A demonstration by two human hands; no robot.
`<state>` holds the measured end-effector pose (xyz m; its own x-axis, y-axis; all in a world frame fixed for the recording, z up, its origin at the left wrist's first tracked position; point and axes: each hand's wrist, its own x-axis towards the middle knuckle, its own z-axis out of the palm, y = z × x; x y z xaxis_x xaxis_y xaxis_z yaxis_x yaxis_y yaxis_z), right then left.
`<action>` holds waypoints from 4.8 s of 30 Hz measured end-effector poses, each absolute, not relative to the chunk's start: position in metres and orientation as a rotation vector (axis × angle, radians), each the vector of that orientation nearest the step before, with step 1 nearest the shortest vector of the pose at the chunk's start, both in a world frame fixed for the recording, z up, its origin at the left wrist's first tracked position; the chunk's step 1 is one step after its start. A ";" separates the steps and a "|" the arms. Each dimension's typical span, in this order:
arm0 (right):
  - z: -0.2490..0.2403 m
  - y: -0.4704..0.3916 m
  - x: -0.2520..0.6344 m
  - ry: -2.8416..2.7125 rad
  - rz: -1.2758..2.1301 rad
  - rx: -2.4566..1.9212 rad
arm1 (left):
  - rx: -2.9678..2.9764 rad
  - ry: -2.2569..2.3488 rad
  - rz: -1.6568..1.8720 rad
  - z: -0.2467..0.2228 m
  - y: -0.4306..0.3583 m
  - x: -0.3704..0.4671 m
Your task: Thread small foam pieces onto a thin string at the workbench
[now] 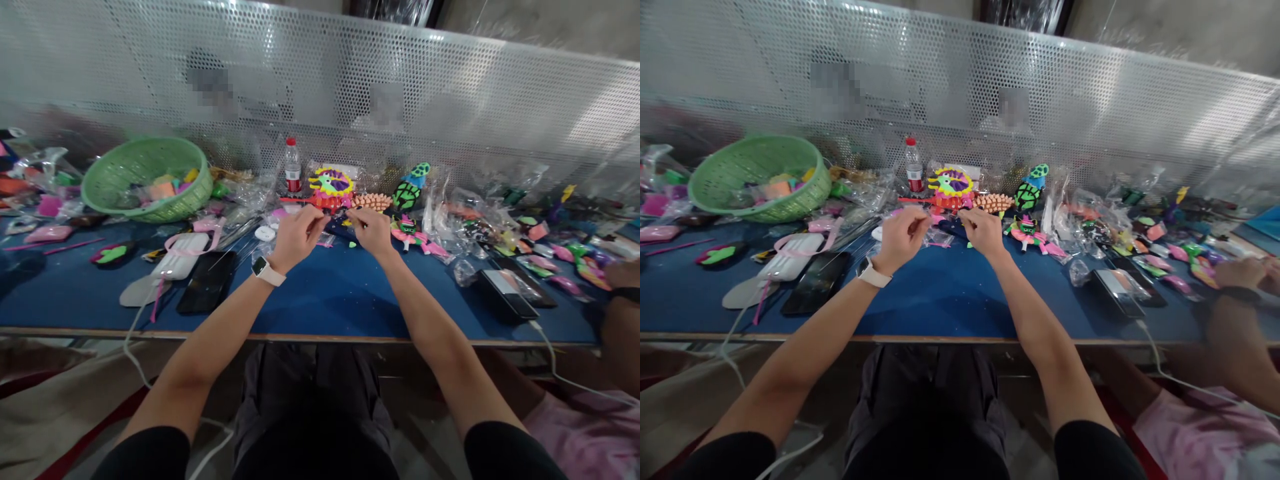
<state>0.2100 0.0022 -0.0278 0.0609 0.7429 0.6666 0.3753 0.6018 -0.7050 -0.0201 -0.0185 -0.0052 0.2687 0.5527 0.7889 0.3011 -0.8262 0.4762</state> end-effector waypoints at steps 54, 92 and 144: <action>-0.043 -0.008 0.180 -1.546 -0.082 -1.014 | 2.076 0.701 1.309 -0.051 0.011 0.013; -0.030 -0.004 0.186 -1.807 0.309 -1.098 | 3.012 1.141 1.174 -0.003 0.012 -0.050; -0.039 -0.005 0.185 -1.643 0.364 -0.878 | 2.482 0.680 1.447 -0.034 0.040 -0.037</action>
